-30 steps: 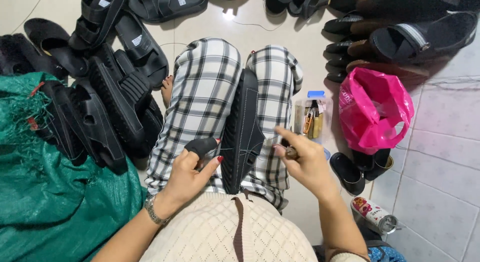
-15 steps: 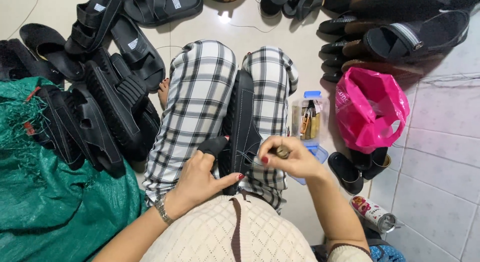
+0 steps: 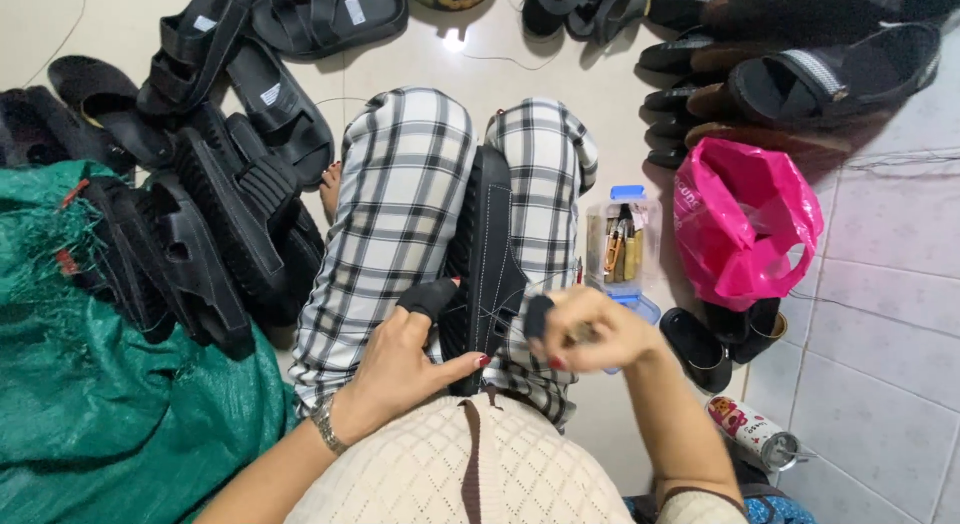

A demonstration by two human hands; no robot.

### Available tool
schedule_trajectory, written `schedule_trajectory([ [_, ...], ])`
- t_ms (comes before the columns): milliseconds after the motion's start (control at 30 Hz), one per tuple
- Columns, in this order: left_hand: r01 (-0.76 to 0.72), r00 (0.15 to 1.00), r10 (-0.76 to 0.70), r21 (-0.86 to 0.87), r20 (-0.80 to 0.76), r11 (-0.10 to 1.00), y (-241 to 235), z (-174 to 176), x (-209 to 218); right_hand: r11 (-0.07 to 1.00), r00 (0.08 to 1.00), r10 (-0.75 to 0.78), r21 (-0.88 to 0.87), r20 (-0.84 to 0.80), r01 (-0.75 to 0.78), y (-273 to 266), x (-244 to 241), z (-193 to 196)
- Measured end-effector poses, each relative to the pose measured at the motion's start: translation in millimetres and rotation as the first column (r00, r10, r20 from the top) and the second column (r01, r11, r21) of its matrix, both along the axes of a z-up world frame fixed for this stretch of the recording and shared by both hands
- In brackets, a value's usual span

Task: The person sits on the floor and sews a black shoe using a needle and thread. They hold the shoe on their lap and repeatedly push the needle through the material to stitch it. Various other shoes and sewing supplies are visible on the floor around them.

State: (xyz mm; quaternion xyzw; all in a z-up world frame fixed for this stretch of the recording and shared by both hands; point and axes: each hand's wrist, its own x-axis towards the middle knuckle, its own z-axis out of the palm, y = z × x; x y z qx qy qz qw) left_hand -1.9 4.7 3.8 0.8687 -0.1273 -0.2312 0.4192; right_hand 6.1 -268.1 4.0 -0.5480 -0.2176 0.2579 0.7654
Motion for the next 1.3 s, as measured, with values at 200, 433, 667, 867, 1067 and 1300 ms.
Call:
schedule_trajectory([
  [200, -0.129, 0.984, 0.157, -0.272, 0.086, 0.954, 7.5, -32.4, -13.0, 0.155, 0.822, 0.527, -0.976, 0.215, 0.156, 8.3, 22.0, 63.3],
  [433, -0.254, 0.928, 0.327, -0.340, 0.177, 0.905, 14.5, -19.2, -3.3, 0.347, 0.772, 0.449, -0.884, 0.450, 0.314, 33.4, 14.8, 21.7],
  [667, -0.321, 0.845, 0.037, 0.451, 0.534, 0.833, 147.5, -44.6, 31.4, -0.318, 0.274, 0.029, -0.251, 0.961, 0.914, -92.8, -27.1, 37.5],
  [867, -0.168, 0.923, 0.013, 0.372, 0.386, 0.913, 68.5, 0.2, 30.2, 0.078, 0.501, -0.388, -0.514, 0.774, 0.854, -27.4, -34.5, 3.4],
  [1067, 0.289, 0.923, -0.243, 0.117, -0.299, 0.950, 48.1, 9.8, 23.5, 0.451, 0.870, -0.231, -0.744, 0.436, 0.493, 10.4, -27.7, 5.8],
  [1300, 0.069, 0.992, -0.107, -0.422, -0.067, 0.904, 25.4, -8.0, 20.1, 0.828, 0.788, -0.432, 0.153, -0.438, 0.539, 40.5, -33.9, -37.6],
])
